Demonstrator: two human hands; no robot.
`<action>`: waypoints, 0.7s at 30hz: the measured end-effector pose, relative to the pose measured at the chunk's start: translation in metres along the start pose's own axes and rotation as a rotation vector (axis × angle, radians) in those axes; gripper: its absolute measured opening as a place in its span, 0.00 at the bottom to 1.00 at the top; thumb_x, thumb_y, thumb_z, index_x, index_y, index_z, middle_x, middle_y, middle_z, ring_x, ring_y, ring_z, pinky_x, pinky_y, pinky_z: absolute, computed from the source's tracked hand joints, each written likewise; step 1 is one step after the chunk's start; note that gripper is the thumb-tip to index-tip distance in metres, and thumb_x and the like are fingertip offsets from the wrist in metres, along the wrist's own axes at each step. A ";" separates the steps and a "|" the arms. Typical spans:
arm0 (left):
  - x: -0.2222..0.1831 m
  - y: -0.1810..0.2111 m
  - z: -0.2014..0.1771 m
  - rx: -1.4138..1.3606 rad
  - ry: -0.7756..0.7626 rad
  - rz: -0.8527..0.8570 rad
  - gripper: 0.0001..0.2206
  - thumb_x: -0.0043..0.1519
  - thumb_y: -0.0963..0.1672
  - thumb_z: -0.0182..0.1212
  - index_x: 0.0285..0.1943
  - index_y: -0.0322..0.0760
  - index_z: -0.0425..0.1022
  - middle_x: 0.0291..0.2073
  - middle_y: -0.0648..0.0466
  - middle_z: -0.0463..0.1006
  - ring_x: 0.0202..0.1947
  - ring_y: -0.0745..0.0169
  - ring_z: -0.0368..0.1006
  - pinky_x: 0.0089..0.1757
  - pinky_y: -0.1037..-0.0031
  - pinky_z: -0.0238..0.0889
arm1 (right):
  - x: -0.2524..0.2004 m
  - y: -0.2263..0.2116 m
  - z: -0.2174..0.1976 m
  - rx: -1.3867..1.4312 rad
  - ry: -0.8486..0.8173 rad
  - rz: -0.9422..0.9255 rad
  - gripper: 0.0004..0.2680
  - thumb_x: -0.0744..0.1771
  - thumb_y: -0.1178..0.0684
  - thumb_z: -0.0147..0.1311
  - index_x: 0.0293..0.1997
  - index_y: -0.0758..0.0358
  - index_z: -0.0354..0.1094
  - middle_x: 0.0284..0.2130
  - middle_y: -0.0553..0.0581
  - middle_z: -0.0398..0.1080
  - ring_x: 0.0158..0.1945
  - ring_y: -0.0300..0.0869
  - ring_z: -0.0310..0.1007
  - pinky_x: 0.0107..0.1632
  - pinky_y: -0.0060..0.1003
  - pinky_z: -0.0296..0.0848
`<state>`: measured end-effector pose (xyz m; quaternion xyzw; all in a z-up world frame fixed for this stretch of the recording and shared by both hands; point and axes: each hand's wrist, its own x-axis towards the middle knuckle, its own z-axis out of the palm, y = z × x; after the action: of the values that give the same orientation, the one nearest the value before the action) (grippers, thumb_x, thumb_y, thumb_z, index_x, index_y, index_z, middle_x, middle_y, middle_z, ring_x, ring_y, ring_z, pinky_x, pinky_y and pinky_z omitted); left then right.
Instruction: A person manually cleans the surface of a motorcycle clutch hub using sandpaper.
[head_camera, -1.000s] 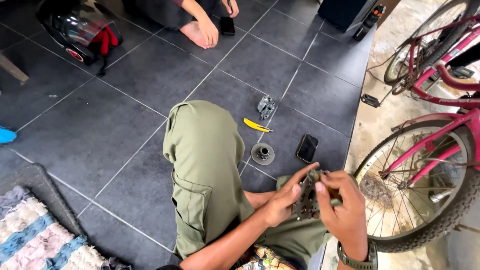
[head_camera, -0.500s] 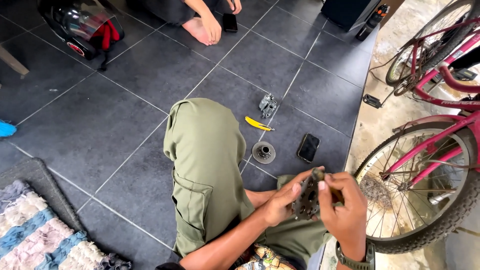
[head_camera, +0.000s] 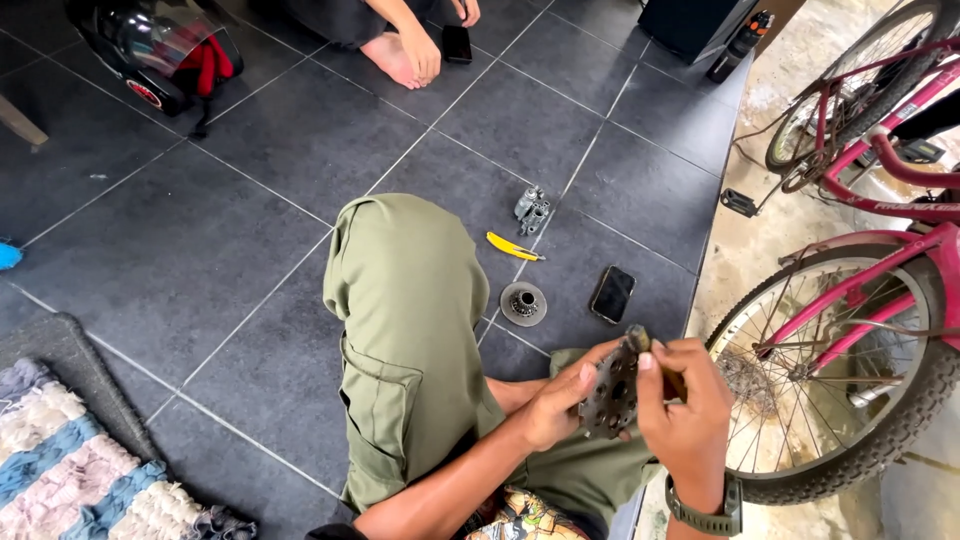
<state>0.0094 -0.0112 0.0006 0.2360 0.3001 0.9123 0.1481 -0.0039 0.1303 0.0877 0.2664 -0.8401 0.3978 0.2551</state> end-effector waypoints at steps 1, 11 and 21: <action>0.003 0.000 -0.001 0.001 0.001 0.002 0.34 0.71 0.56 0.42 0.83 0.37 0.45 0.72 0.45 0.59 0.59 0.54 0.65 0.49 0.62 0.70 | 0.000 -0.008 0.000 0.001 -0.002 -0.002 0.02 0.65 0.67 0.55 0.36 0.72 0.66 0.31 0.56 0.69 0.23 0.33 0.54 0.26 0.26 0.54; 0.006 -0.001 -0.001 0.079 -0.028 0.104 0.36 0.70 0.57 0.39 0.82 0.33 0.46 0.70 0.44 0.61 0.63 0.52 0.64 0.59 0.58 0.60 | -0.006 -0.015 0.003 0.056 -0.067 0.006 0.03 0.64 0.67 0.55 0.35 0.71 0.64 0.32 0.57 0.70 0.23 0.34 0.57 0.25 0.26 0.58; 0.006 0.001 0.003 0.050 -0.022 0.046 0.38 0.69 0.60 0.36 0.82 0.34 0.45 0.72 0.46 0.59 0.68 0.49 0.60 0.64 0.52 0.57 | -0.007 0.002 0.003 0.007 -0.039 -0.035 0.03 0.65 0.66 0.55 0.35 0.69 0.65 0.30 0.55 0.69 0.21 0.32 0.53 0.23 0.26 0.54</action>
<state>0.0055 -0.0080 0.0060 0.2565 0.3158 0.9050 0.1241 -0.0008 0.1312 0.0804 0.2899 -0.8387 0.3907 0.2446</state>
